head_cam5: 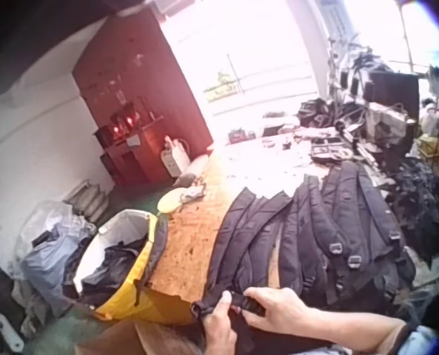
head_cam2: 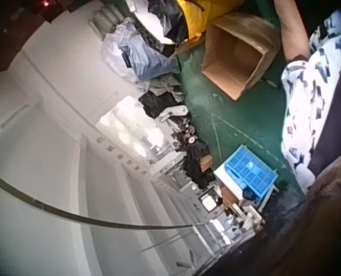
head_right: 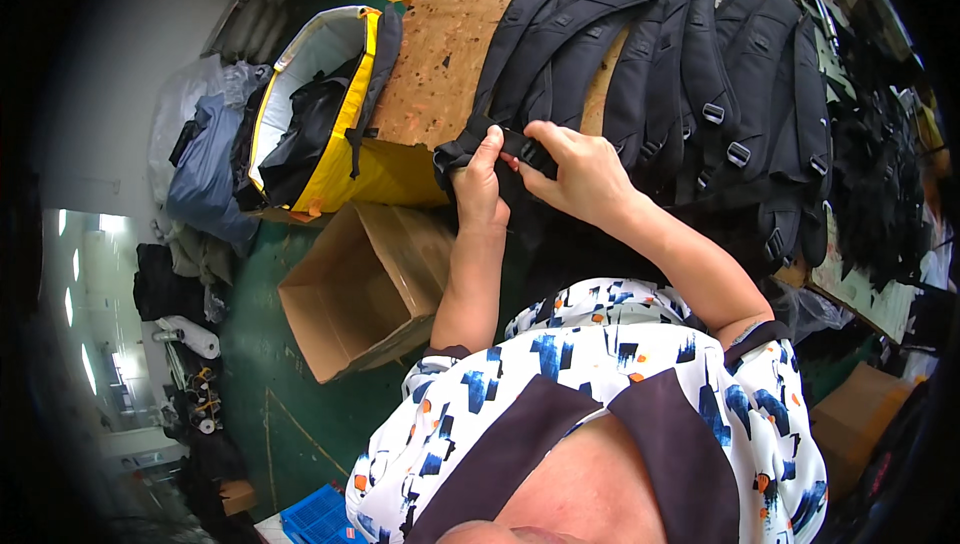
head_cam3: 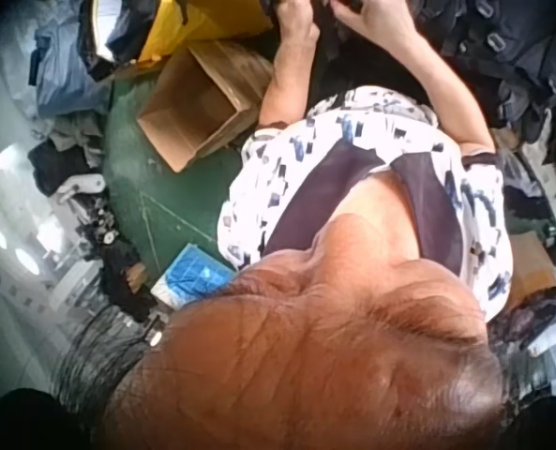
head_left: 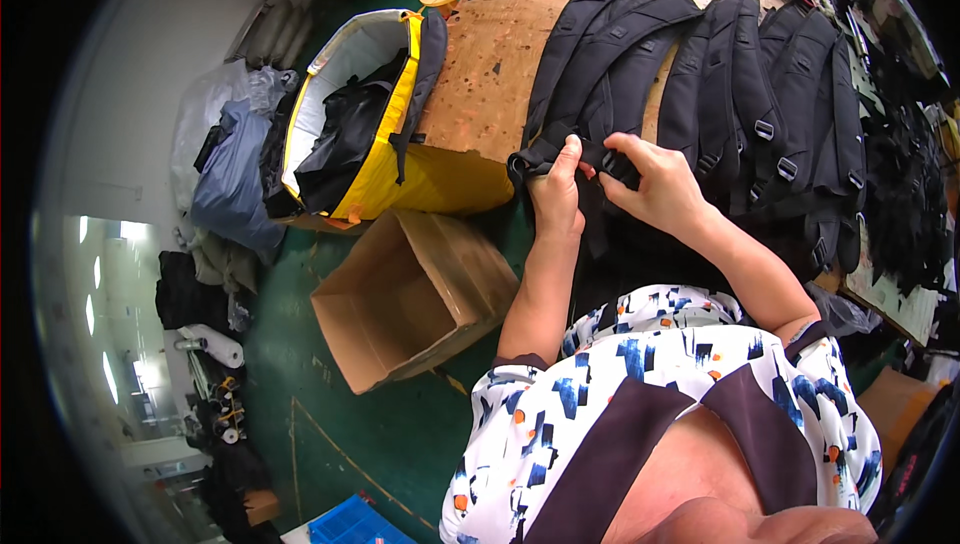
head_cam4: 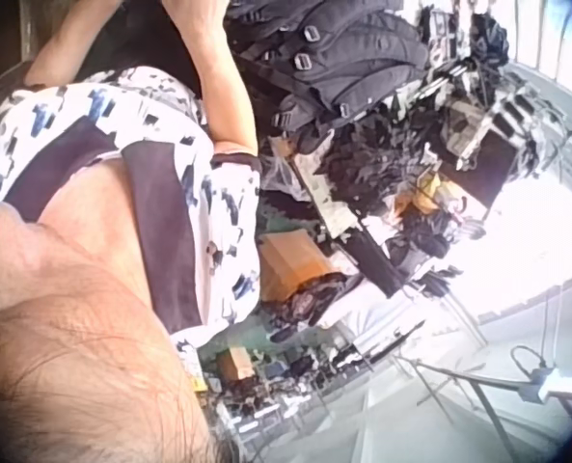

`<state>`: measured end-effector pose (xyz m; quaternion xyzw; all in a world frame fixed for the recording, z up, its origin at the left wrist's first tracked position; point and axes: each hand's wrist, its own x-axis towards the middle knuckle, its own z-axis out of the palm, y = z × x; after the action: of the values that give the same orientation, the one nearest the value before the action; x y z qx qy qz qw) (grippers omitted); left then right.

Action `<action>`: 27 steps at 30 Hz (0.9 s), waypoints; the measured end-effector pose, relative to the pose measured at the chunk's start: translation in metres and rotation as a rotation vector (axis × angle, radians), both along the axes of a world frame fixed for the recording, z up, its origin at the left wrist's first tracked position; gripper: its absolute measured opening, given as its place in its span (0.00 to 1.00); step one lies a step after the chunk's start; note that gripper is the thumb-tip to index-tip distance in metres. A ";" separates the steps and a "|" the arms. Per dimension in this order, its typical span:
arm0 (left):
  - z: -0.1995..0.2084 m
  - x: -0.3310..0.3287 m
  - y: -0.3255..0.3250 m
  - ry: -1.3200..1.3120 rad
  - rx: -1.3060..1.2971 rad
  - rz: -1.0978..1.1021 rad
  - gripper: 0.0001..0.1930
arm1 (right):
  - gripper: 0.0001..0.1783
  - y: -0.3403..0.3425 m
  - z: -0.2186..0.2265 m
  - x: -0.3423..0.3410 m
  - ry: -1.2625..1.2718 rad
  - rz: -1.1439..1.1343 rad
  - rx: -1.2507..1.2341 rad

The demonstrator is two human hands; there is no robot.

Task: The person picks up padded black straps and inserts plastic buckles onto the webbing loops by hand, arranging the completed strap assemblies on a workbench.

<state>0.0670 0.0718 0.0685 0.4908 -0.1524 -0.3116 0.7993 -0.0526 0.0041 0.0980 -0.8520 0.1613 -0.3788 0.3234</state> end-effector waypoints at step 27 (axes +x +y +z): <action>-0.022 0.007 0.056 -0.031 -0.123 -0.394 0.21 | 0.11 0.008 -0.013 0.015 0.097 0.307 0.551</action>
<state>0.0744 0.1275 0.0463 0.4064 -0.2763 -0.4444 0.7491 -0.0379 0.0123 0.0855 -0.7640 0.1424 -0.2264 0.5872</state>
